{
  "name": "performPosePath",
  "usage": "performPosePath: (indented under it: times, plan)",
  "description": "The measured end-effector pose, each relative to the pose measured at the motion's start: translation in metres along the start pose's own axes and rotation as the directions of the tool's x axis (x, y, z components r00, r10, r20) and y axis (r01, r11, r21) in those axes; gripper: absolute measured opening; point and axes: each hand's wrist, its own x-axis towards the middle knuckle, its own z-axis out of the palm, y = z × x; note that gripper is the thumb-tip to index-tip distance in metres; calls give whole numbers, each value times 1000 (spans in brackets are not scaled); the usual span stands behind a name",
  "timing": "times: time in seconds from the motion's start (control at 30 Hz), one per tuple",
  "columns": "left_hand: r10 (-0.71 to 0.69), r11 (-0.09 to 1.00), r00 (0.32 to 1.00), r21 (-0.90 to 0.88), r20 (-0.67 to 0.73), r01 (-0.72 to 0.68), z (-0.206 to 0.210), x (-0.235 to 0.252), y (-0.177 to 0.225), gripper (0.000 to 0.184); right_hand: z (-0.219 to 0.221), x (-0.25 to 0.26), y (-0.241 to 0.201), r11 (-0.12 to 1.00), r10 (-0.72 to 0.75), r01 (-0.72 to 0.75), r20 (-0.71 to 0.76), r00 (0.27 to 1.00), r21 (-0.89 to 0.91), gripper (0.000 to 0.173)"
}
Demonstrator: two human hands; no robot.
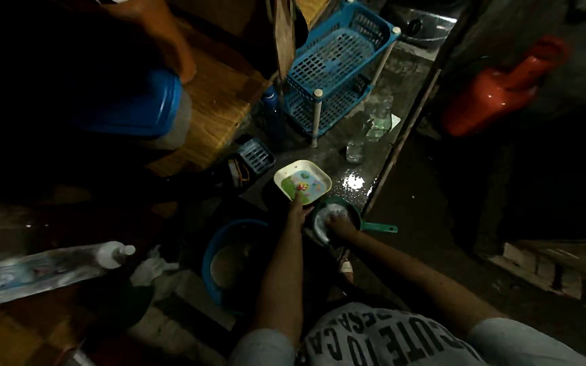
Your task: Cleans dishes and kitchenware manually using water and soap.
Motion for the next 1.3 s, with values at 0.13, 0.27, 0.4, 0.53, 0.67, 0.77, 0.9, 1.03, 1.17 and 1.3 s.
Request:
performPosePath:
  times: [0.13, 0.27, 0.4, 0.53, 0.67, 0.77, 0.9, 1.03, 1.17, 1.3]
  plan:
    - [-69, 969, 991, 242, 113, 40, -19, 10, -12, 66, -6, -4, -8, 998, 53, -52, 38, 998, -38, 71]
    - [47, 936, 984, 335, 174, -104, -56, -14, -16, 55, -5, -4, -11, 997, 60, -58, 37, 998, -50, 58]
    - [231, 897, 972, 377, 46, -231, -132, -45, -32, 48, 1, -7, -13, 993, 54, -46, 67, 996, -108, 51]
    - [294, 846, 906, 524, -305, -98, -222, -76, -56, 42, 11, -7, -17, 985, 75, -63, 66, 995, -164, 54]
    - [226, 724, 886, 678, -404, 124, -269, -86, -87, 47, 24, -4, -17, 986, 93, -80, 84, 992, -144, 57]
    - [96, 714, 929, 675, -358, 187, -280, -71, -119, 55, 26, -6, -19, 988, 100, -92, 59, 993, -126, 54]
    - [-70, 932, 917, 303, -392, 200, -288, -46, -151, 50, 25, -2, -25, 975, 190, -181, 63, 980, -131, 55]
    - [-153, 977, 890, 67, -430, 200, -283, -57, -139, 51, 21, -3, -28, 966, 207, -186, 109, 972, -178, 46]
    - [-218, 894, 903, 295, -370, 337, -266, -88, -98, 47, 23, 2, -28, 961, 256, -241, 110, 960, -135, 42]
    - [-4, 906, 969, 410, -249, 109, -280, -55, -138, 43, 29, -1, -28, 968, 238, -228, 88, 967, -109, 37]
